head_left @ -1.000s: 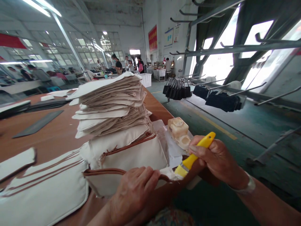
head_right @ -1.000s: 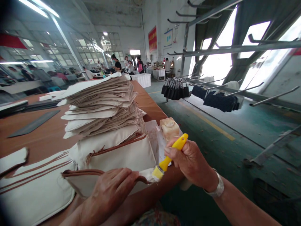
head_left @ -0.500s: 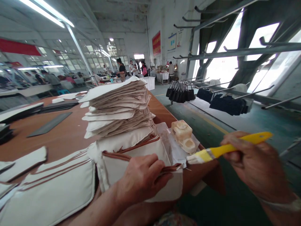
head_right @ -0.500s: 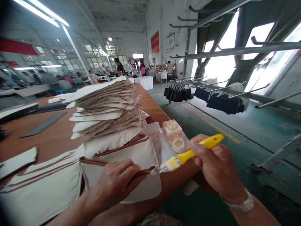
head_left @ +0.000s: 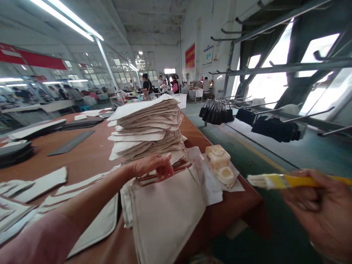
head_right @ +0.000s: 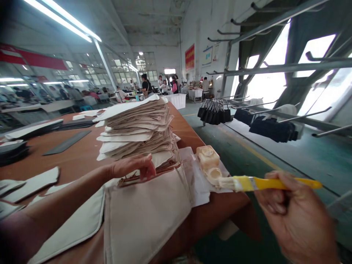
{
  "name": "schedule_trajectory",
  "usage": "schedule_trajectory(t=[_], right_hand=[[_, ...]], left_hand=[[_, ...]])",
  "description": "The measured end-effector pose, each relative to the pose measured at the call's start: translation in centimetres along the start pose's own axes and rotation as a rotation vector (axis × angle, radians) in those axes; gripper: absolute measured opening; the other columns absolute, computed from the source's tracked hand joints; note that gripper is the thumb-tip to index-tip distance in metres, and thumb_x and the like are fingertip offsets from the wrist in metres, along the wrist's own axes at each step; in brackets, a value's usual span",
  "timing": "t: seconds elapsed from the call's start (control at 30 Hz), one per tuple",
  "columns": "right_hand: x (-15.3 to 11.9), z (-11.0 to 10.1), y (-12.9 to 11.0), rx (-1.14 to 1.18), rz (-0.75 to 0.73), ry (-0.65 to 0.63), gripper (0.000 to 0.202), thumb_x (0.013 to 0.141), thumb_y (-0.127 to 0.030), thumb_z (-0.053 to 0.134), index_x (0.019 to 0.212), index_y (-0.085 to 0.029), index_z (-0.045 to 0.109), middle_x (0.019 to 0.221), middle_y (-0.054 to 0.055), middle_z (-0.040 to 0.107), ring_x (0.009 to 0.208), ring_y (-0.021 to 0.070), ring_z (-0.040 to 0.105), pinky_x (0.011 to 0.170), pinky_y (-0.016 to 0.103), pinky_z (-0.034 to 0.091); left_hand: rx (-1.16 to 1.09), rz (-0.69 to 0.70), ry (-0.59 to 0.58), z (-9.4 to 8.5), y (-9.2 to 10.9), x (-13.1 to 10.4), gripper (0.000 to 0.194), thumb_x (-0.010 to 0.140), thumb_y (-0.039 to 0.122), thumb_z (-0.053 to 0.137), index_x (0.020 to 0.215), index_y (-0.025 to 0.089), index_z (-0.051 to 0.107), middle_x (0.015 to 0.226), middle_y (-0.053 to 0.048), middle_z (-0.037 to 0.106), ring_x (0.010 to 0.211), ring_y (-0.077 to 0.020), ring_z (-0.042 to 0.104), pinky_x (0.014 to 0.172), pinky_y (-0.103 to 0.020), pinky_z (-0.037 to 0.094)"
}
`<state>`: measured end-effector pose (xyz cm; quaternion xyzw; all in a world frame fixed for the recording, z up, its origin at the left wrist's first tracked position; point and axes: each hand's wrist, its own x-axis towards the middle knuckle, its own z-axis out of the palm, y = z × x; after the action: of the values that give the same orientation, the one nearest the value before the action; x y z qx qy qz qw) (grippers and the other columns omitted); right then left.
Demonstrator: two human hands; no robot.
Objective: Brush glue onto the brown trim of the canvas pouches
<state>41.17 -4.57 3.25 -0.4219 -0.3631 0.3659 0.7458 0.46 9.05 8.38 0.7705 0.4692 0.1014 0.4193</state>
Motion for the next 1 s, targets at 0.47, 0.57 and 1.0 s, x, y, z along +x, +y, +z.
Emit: schedule_trajectory(t=[0.47,0.57,1.0], right_hand=[[-1.5,5.5,11.5,0.265,0.365,-0.064,0.041,0.072,-0.034,0.092,0.079,-0.019,0.054,0.06,-0.006,0.045,0.044,0.0056,0.032,0.037,0.014,0.032],[-0.6,7.1,12.1,0.173,0.267,-0.068,0.043,0.076,-0.044,0.088,0.077,-0.019,0.052,0.057,-0.007,0.044,0.042,0.0058,0.032,0.036,0.015,0.029],[2.0,9.8,12.8,-0.171,0.025,-0.192,0.04,0.087,-0.054,0.072,0.075,-0.02,0.055,0.049,-0.007,0.039,0.04,0.0105,0.031,0.038,0.023,0.025]], left_hand=[[0.288,-0.305,0.441,12.5,-6.3,5.5,0.028,0.094,0.04,0.052,0.095,0.018,0.07,0.104,-0.015,0.071,0.101,-0.03,0.066,0.086,-0.037,0.045],[0.187,-0.3,0.447,13.1,-6.2,7.3,0.027,0.092,0.036,0.054,0.09,0.016,0.071,0.096,-0.013,0.072,0.096,-0.029,0.065,0.083,-0.036,0.045],[-0.477,0.023,0.24,14.2,-3.4,2.6,0.032,0.082,0.037,0.067,0.103,0.014,0.077,0.093,-0.004,0.069,0.084,-0.0178,0.058,0.076,-0.026,0.042]])
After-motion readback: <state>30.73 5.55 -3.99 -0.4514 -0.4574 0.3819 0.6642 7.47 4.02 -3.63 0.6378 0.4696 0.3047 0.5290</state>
